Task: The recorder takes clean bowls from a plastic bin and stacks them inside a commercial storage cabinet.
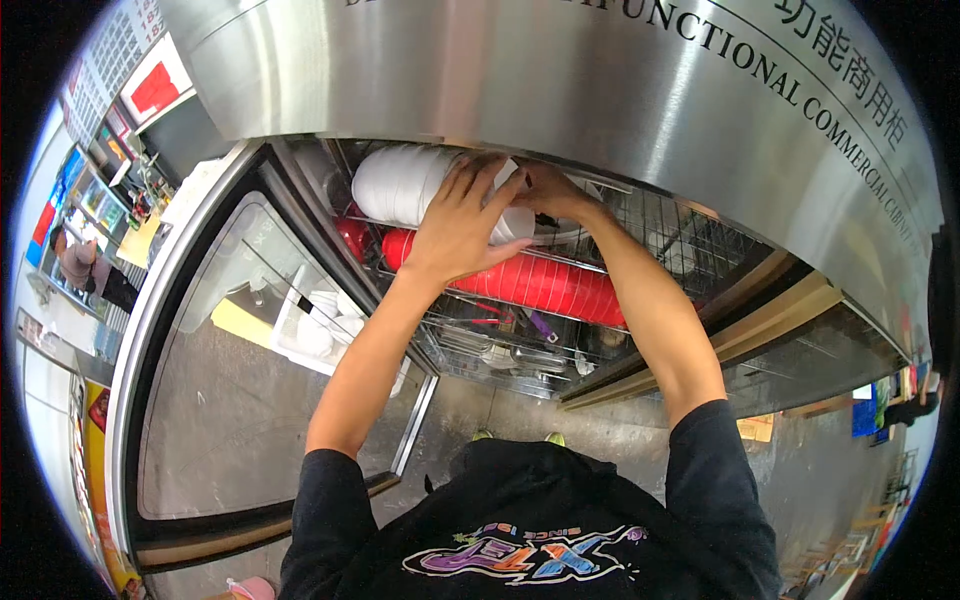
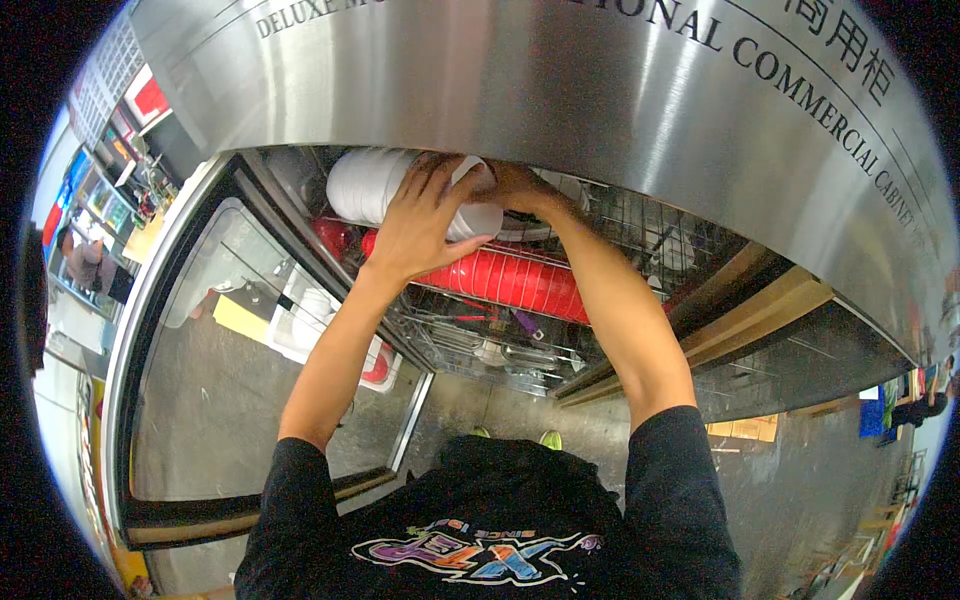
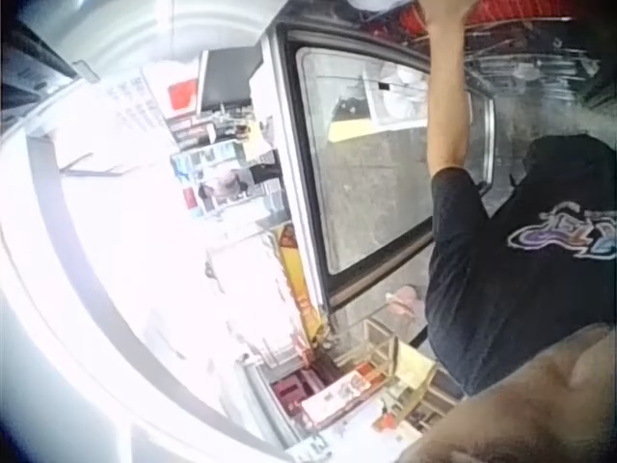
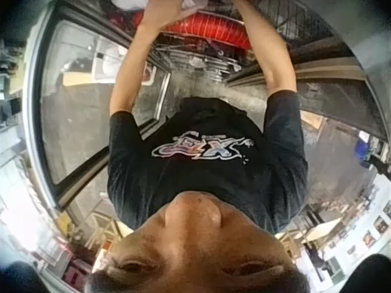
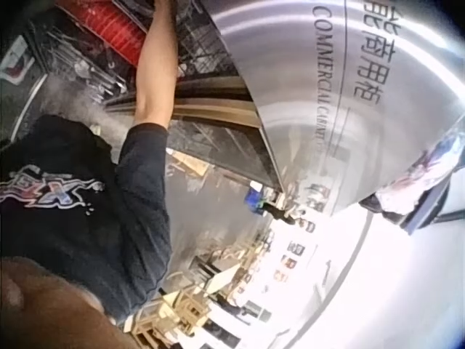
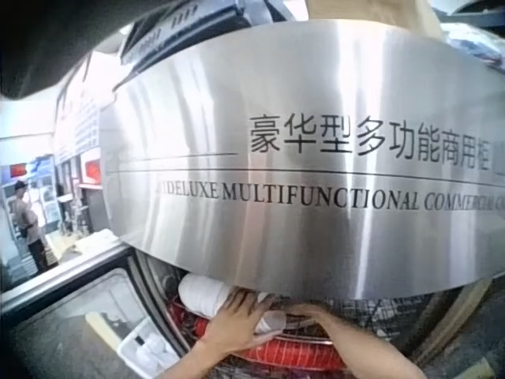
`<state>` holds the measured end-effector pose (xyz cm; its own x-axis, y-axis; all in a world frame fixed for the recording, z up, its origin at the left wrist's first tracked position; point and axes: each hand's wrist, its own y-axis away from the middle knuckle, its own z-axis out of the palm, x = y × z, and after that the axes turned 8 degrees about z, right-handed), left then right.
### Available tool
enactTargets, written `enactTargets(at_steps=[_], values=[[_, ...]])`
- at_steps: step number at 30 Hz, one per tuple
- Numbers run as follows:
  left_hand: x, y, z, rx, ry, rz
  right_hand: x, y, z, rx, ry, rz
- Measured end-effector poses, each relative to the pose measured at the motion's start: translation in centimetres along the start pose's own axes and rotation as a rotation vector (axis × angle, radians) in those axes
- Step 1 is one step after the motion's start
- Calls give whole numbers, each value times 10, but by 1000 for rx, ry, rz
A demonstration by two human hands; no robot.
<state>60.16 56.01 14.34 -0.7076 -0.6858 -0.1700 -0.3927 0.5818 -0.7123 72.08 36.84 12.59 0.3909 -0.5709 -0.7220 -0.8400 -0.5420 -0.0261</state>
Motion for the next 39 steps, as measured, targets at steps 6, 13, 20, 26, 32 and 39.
enactTargets(at_steps=[6, 13, 20, 26, 32, 39], values=[[2, 6, 0, -14, 30, -15, 22, 1, -3, -62, -166, 77], [1, 12, -8, -2, 17, -24, 31, -4, -10, -35, 144, 113], [-2, 19, -7, 35, 51, -8, 30, -1, -5, -175, -127, 67], [0, 24, -3, 31, 8, -57, 21, 4, 14, -90, -242, 92], [5, 17, 2, 73, 29, -52, 28, -1, 10, -162, -90, 79], [6, 17, 2, 55, 30, -77, 15, 7, 8, -64, -47, 14]])
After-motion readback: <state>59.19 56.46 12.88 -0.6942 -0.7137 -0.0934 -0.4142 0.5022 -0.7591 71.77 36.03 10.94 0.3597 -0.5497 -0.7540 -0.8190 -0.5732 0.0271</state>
